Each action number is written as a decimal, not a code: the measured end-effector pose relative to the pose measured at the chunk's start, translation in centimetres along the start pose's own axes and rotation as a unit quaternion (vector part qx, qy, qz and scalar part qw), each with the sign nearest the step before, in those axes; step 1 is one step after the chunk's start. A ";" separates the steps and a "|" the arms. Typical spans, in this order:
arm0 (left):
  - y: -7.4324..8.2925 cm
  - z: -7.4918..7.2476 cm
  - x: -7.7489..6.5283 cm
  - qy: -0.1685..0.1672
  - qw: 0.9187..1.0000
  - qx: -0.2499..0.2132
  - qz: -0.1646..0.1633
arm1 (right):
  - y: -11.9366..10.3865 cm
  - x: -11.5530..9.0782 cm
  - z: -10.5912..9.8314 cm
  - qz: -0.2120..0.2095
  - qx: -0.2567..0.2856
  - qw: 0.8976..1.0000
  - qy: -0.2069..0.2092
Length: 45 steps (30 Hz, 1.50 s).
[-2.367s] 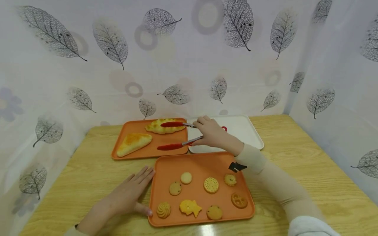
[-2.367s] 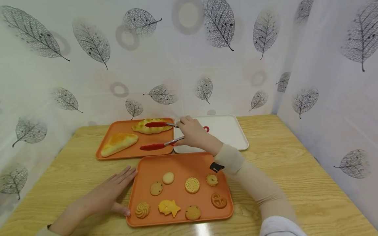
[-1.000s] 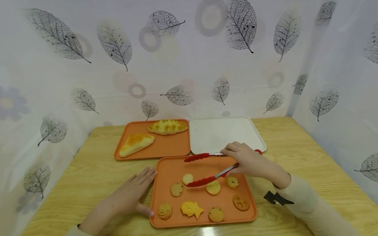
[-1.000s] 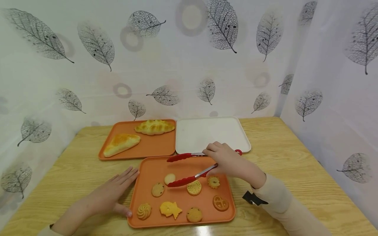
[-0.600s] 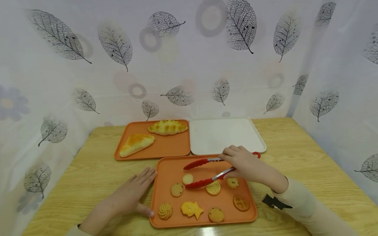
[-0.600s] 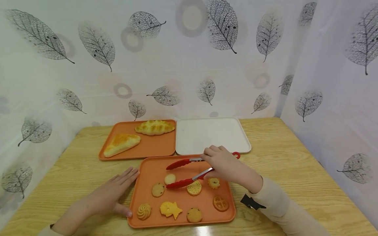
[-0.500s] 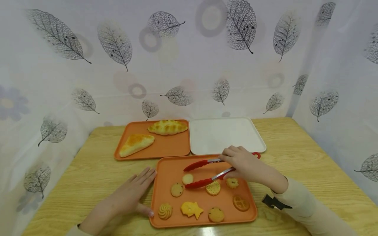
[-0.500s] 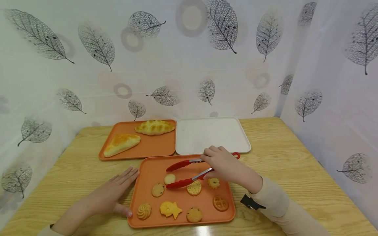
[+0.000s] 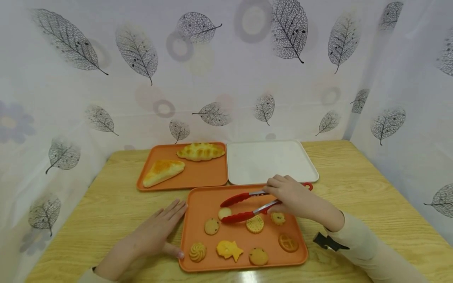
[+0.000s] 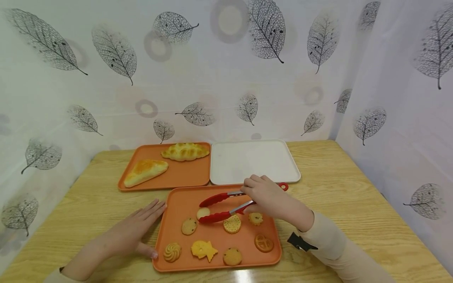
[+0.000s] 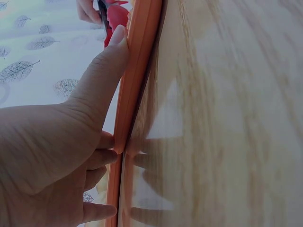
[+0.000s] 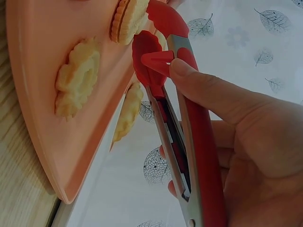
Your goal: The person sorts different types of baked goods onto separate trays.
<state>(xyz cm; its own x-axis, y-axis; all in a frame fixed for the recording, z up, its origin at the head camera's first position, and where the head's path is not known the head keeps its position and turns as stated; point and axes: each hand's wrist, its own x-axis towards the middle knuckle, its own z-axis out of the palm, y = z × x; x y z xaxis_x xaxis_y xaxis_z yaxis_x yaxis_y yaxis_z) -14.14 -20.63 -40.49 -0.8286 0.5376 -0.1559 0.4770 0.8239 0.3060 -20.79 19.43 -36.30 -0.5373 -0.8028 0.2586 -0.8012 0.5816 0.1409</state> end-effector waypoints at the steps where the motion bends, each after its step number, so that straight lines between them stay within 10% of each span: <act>1: 0.0 0.0 0.0 0.001 1.000 0.001 0.001 | 0.0 0.0 0.0 0.000 0.000 1.000 0.000; 45: 0.2 -0.1 0.0 -0.005 1.000 -0.002 -0.007 | 10.2 -5.1 -4.7 0.178 -0.069 0.971 0.143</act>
<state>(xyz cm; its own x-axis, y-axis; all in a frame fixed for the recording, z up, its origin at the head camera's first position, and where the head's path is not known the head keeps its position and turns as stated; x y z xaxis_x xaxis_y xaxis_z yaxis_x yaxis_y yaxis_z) -14.10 -20.49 -40.38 -0.8328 0.5269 -0.1694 0.4633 0.8311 0.3075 -25.02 30.05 -31.69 -0.6629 -0.4904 0.5657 -0.5245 0.8434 0.1165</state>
